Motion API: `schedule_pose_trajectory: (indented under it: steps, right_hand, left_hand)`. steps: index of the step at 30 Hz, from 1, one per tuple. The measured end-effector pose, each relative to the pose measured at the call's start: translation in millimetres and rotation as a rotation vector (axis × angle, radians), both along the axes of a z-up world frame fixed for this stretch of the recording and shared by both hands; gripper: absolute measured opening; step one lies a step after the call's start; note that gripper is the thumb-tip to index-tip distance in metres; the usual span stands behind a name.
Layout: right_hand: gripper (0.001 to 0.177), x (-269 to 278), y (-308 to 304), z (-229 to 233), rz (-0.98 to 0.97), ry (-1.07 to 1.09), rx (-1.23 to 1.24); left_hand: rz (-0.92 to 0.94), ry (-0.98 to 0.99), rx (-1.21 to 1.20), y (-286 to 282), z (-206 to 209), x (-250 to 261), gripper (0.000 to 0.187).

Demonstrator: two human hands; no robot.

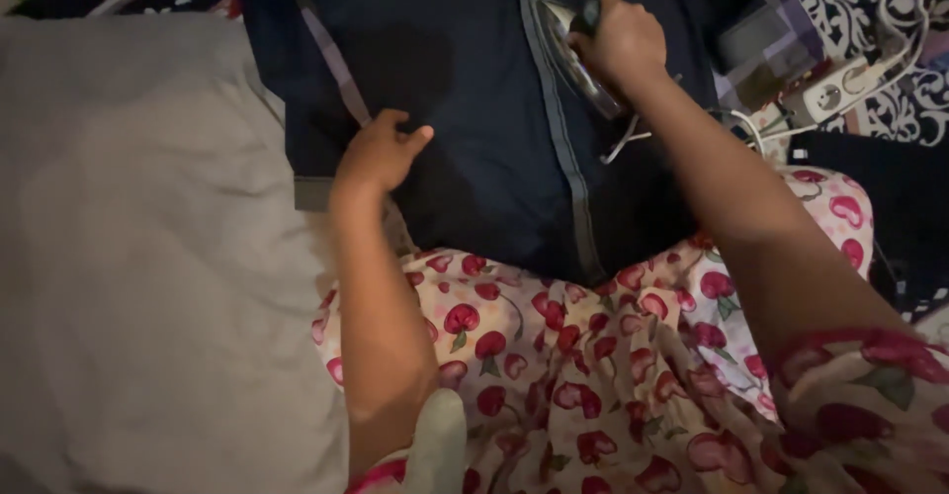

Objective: The recorder is ironing a navy blue shirt while sitting on the floor.

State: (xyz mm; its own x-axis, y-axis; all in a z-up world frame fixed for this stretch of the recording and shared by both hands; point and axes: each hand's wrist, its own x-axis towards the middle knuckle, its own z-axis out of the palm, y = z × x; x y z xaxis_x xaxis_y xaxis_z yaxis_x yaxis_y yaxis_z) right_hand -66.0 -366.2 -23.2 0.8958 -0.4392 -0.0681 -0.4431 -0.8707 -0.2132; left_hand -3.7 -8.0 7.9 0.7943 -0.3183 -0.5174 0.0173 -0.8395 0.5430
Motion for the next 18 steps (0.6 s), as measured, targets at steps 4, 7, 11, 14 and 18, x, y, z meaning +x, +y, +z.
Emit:
schedule_pose_trajectory:
  steps: [4,7,11,14,18]
  right_hand:
    - [0.056,32,-12,-13,0.006,-0.074,-0.036]
    - [0.063,49,-18,-16,0.068,-0.131,0.015]
    - [0.059,45,-19,-13,0.138,-0.118,0.037]
    - [0.057,24,-4,6,0.112,0.057,0.072]
    - [0.055,16,5,13,0.074,0.069,0.053]
  left_hand:
    - [-0.002,-0.006,0.009,-2,-7,2,0.063]
    - [-0.033,-0.009,-0.025,3,-17,1,0.063]
    - [-0.027,-0.029,-0.017,6,-13,0,0.063]
    - [-0.012,-0.014,-0.026,6,-14,2,0.063]
    - [-0.031,-0.030,-0.025,-1,-8,1,0.063]
